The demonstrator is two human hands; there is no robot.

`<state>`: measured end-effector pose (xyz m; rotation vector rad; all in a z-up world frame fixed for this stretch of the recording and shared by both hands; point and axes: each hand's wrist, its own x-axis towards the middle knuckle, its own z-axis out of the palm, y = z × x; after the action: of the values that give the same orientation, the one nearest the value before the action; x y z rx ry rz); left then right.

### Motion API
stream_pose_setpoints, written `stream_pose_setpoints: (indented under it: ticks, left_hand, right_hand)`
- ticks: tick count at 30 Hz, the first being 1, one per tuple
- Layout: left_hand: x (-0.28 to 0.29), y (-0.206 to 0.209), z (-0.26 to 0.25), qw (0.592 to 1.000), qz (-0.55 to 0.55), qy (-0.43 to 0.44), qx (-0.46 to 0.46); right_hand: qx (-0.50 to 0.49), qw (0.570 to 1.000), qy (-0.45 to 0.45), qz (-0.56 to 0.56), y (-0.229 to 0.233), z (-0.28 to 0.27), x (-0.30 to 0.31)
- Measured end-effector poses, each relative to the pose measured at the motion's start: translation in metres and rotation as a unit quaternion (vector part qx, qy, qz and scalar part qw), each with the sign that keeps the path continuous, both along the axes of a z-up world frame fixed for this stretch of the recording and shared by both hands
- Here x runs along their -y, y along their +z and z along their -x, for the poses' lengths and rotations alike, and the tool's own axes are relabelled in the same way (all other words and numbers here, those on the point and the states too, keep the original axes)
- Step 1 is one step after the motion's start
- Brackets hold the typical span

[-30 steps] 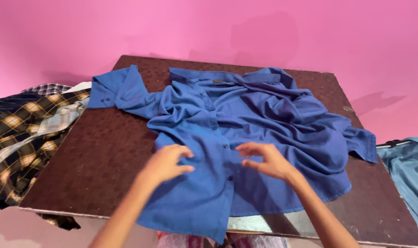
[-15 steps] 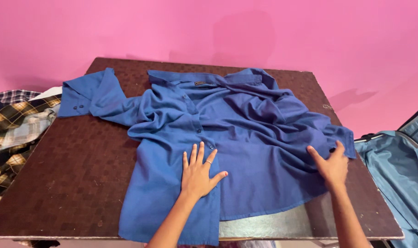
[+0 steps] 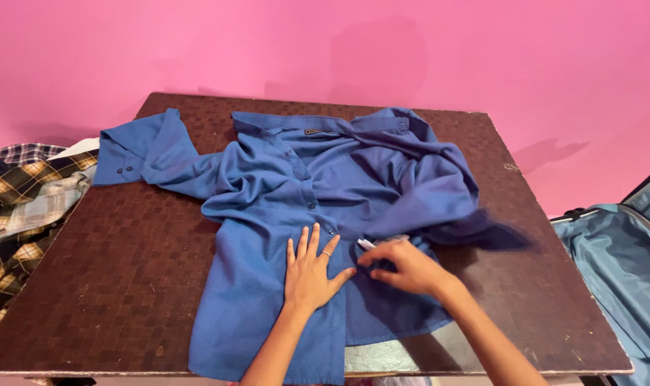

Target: The person spreads a blue shirt across a table and smooths out the fabric using both hands.

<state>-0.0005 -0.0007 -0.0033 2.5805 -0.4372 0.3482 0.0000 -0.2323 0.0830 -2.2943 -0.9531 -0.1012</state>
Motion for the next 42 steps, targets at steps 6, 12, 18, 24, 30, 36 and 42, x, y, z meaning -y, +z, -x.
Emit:
stream_pose_setpoints:
  ticks: [6,12,18,24,30,36,42]
  left_hand:
    - [0.0,-0.003,0.001,1.0,0.006,0.003,0.004]
    - [0.0,-0.003,-0.001,1.0,0.002,0.004,0.0]
    - [0.001,-0.003,0.0,1.0,0.006,0.006,0.003]
    - [0.0,-0.004,-0.001,1.0,0.0,0.007,-0.002]
    - [-0.001,-0.004,-0.001,1.0,0.012,0.01,-0.003]
    - [-0.003,-0.012,-0.005,0.999,-0.036,0.009,-0.031]
    - [-0.014,-0.019,-0.004,0.995,0.077,-0.018,0.053]
  right_hand:
    - [0.179,0.953,-0.23,-0.079,0.004,0.026,0.013]
    - [0.256,0.84,-0.478,-0.007,-0.019,0.026,0.1]
    - [-0.182,0.768,-0.584,-0.192,-0.118,-0.032,0.198]
    - [-0.107,0.746,-0.48,-0.45,-0.116,-0.067,0.218]
    - [0.101,0.811,-0.396,-0.418,0.022,-0.081,0.083]
    - [-0.145,0.963,0.072,-0.216,0.044,-0.052,-0.078]
    - [-0.12,0.98,-0.021,-0.16,0.007,-0.032,-0.048]
